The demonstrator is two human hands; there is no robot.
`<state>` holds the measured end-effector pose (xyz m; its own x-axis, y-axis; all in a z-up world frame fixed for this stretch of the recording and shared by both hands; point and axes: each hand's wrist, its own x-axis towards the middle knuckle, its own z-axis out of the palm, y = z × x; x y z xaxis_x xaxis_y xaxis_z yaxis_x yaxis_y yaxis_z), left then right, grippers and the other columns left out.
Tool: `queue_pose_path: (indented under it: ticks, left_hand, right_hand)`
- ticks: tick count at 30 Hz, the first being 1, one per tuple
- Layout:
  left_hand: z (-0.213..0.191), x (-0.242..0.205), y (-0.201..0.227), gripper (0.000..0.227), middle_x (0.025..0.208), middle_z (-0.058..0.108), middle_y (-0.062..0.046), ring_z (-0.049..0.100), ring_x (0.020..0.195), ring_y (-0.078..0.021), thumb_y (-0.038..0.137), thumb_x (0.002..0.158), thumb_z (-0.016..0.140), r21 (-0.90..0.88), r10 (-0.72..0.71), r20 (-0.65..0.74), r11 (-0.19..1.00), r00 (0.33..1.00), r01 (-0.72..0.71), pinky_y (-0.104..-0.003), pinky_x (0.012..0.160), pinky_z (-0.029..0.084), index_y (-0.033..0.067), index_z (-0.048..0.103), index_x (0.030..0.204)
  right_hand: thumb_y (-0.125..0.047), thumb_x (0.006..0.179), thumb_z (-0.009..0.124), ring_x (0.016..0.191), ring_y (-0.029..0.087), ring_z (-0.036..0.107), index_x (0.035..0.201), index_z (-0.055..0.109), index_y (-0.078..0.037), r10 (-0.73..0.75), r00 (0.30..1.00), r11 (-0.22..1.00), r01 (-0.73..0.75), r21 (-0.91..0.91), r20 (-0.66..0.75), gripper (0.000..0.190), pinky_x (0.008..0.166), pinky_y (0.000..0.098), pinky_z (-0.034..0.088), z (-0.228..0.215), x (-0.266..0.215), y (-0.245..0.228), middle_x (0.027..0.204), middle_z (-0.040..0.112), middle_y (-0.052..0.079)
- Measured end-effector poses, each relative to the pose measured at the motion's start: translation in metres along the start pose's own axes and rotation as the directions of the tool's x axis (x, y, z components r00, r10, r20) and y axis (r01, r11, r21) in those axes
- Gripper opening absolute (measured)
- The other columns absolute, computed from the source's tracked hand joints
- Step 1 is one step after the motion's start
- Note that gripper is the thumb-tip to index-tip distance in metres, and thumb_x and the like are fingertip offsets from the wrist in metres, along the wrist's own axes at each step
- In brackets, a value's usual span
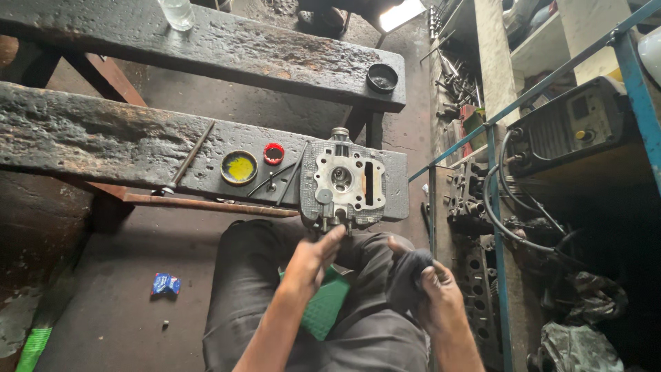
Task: The person sits on the floor and cleans a disassembled engine cylinder head using a rag and a small metal tool. They wipe the surface and internal holes, then use the tool to scrape or clean specific areas before wiping again.
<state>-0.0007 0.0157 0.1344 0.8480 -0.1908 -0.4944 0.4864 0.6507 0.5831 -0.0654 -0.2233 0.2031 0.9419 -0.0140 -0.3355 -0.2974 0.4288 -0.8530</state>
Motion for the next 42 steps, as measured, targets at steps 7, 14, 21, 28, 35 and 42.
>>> queue_pose_path:
  ticks: [7, 14, 21, 28, 35, 42]
  left_hand:
    - [-0.001, 0.015, -0.008, 0.054, 0.120, 0.071, -0.019, 0.069, 0.115, -0.0338, 0.021, 0.081, 0.081, -0.200, 0.009, -0.093, 0.979, 0.996, -0.028, -0.050, 0.105, 0.053, -0.0125, 0.063, 0.120]
    - [-0.017, 0.012, -0.028, 0.043, 0.116, 0.072, -0.018, 0.071, 0.110, -0.0307, 0.014, 0.086, 0.076, -0.149, 0.151, -0.017, 0.977, 0.988, -0.152, -0.046, 0.102, 0.056, -0.0100, 0.065, 0.120]
    - [-0.061, 0.038, -0.067, 0.036, 0.114, 0.069, -0.014, 0.066, 0.103, -0.0227, 0.003, 0.091, 0.076, -0.079, 0.302, 0.110, 0.953, 0.947, -0.294, -0.039, 0.095, 0.054, -0.0098, 0.063, 0.122]
    - [-0.074, 0.052, -0.078, 0.041, 0.117, 0.068, -0.012, 0.069, 0.106, -0.0238, 0.000, 0.085, 0.073, -0.235, 0.356, 0.197, 0.922, 0.913, -0.309, -0.042, 0.100, 0.057, -0.0045, 0.062, 0.125]
    - [-0.070, 0.050, -0.084, 0.048, 0.123, 0.064, -0.010, 0.065, 0.112, -0.0253, 0.006, 0.089, 0.075, -0.346, 0.341, 0.194, 0.901, 0.920, -0.261, -0.046, 0.101, 0.055, 0.0023, 0.057, 0.134]
    - [-0.046, 0.038, -0.077, 0.052, 0.122, 0.067, -0.017, 0.071, 0.111, -0.0321, 0.007, 0.084, 0.072, -0.401, 0.261, 0.176, 0.900, 0.949, -0.173, -0.051, 0.097, 0.054, 0.0038, 0.053, 0.132]
  right_hand:
    - [-0.017, 0.095, 0.064, 0.075, 0.022, 0.070, 0.130, 0.069, -0.002, 0.001, 0.993, 0.978, -0.025, -0.207, -0.118, 0.038, 0.060, 0.0366, 0.058, 0.045, -0.001, -0.015, 0.092, 0.073, 0.013]
    - [-0.001, 0.097, 0.062, 0.092, 0.012, 0.065, 0.114, 0.073, 0.009, -0.192, 0.941, 0.657, 0.333, -0.676, 0.277, 0.023, 0.080, 0.0240, 0.051, 0.080, 0.011, -0.021, 0.103, 0.072, 0.007]
    - [-0.015, 0.094, 0.063, 0.082, 0.017, 0.072, 0.109, 0.072, 0.004, -0.130, 0.986, 0.431, 0.152, -0.889, 0.105, 0.025, 0.075, 0.0304, 0.054, 0.132, 0.065, -0.015, 0.092, 0.079, 0.015]
    - [-0.009, 0.085, 0.061, 0.078, 0.042, 0.071, 0.085, 0.067, -0.003, 0.073, 0.862, -0.501, 0.467, -0.729, 0.502, 0.009, 0.067, 0.0504, 0.055, 0.140, 0.086, -0.005, 0.086, 0.071, 0.022]
    - [-0.007, 0.081, 0.064, 0.079, 0.035, 0.071, 0.092, 0.073, -0.004, -0.001, 0.936, -0.025, 0.351, -0.936, 0.352, 0.015, 0.070, 0.0446, 0.057, 0.133, 0.097, -0.001, 0.084, 0.075, 0.018]
    - [-0.018, 0.096, 0.067, 0.063, 0.020, 0.067, 0.109, 0.071, 0.001, 0.349, 0.937, 0.932, -0.350, -0.100, -0.024, 0.023, 0.058, 0.0336, 0.055, 0.085, 0.082, 0.009, 0.083, 0.075, 0.010]
